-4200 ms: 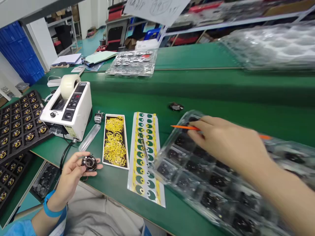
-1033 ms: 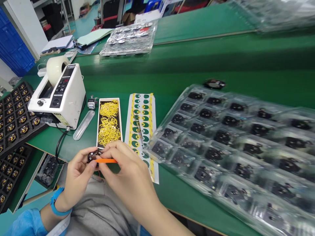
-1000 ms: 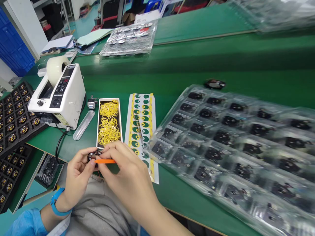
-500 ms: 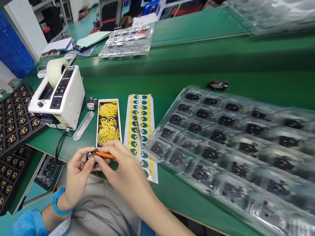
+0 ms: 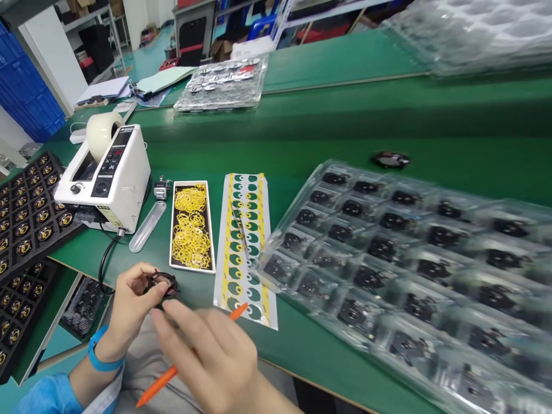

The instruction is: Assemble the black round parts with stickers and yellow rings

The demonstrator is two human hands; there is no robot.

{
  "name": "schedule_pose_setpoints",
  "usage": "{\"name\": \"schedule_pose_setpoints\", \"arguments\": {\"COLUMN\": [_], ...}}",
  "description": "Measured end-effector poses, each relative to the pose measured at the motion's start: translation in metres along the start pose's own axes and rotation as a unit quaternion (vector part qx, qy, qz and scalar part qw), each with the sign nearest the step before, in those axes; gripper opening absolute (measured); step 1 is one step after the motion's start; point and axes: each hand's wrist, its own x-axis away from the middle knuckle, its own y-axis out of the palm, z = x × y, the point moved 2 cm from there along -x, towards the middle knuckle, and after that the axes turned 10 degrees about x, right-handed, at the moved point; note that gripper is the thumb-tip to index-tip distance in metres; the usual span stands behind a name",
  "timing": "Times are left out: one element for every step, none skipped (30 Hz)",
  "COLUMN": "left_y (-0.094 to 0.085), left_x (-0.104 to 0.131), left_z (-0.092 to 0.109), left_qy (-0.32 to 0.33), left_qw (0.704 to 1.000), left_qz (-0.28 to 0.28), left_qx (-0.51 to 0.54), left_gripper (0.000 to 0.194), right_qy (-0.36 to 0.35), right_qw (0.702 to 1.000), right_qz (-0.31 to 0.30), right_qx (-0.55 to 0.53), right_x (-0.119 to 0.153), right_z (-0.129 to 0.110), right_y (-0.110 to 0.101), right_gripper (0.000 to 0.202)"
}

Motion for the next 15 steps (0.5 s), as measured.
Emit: {"name": "schedule_pose_setpoints", "arguments": {"left_y": [0.001,0.002,0.003,0.004,0.005,0.006,0.006,0.006,0.007,0.007,0.006,0.006,0.006,0.006,0.006], "left_x": [0.002,0.004,0.006,0.009,0.011,0.014,0.016,0.018,0.020,0.022,0.023,0.024,0.025,0.025,0.025], "left_z": [0.000,0.001,0.002,0.003,0.004,0.005,0.006,0.006,0.007,0.007,0.007,0.006,0.006,0.006,0.006], "left_qy": [-0.026,-0.048,-0.063,-0.074,-0.080,-0.082,-0.081,-0.075,-0.068,-0.059,-0.050,-0.041,-0.031,-0.021,-0.011], "left_qw": [1.000,0.998,0.997,0.995,0.994,0.994,0.994,0.994,0.995,0.996,0.997,0.998,0.999,0.999,0.999], "left_qz": [0.001,0.000,-0.002,-0.005,-0.008,-0.011,-0.014,-0.016,-0.018,-0.019,-0.020,-0.022,-0.024,-0.027,-0.031], "left_qx": [0.017,0.033,0.047,0.059,0.069,0.075,0.077,0.075,0.069,0.061,0.051,0.039,0.026,0.013,0.000], "left_gripper": [0.030,0.034,0.037,0.040,0.040,0.040,0.040,0.041,0.042,0.042,0.042,0.040,0.038,0.035,0.033], "right_qy": [-0.015,-0.016,-0.007,0.010,0.028,0.044,0.056,0.063,0.066,0.067,0.066,0.065,0.063,0.061,0.057], "right_qw": [1.000,0.999,0.999,0.999,0.999,0.999,0.998,0.998,0.997,0.997,0.997,0.996,0.996,0.997,0.997], "right_qz": [0.004,0.007,0.011,0.012,0.012,0.010,0.005,0.000,-0.005,-0.009,-0.009,-0.010,-0.011,-0.010,-0.009], "right_qx": [0.014,0.027,0.032,0.031,0.022,0.010,-0.004,-0.019,-0.032,-0.042,-0.050,-0.055,-0.055,-0.052,-0.047], "right_x": [0.002,0.004,0.004,0.003,0.002,0.001,0.000,-0.001,-0.001,-0.001,0.000,0.000,0.000,0.001,0.001], "right_z": [-0.002,-0.002,-0.001,0.002,0.005,0.008,0.011,0.014,0.015,0.016,0.017,0.017,0.016,0.016,0.015], "right_y": [-0.001,-0.001,-0.001,0.000,0.001,0.002,0.003,0.004,0.005,0.005,0.006,0.006,0.006,0.006,0.006], "right_gripper": [0.017,0.017,0.016,0.015,0.015,0.015,0.015,0.016,0.016,0.017,0.017,0.017,0.016,0.015,0.014]}}
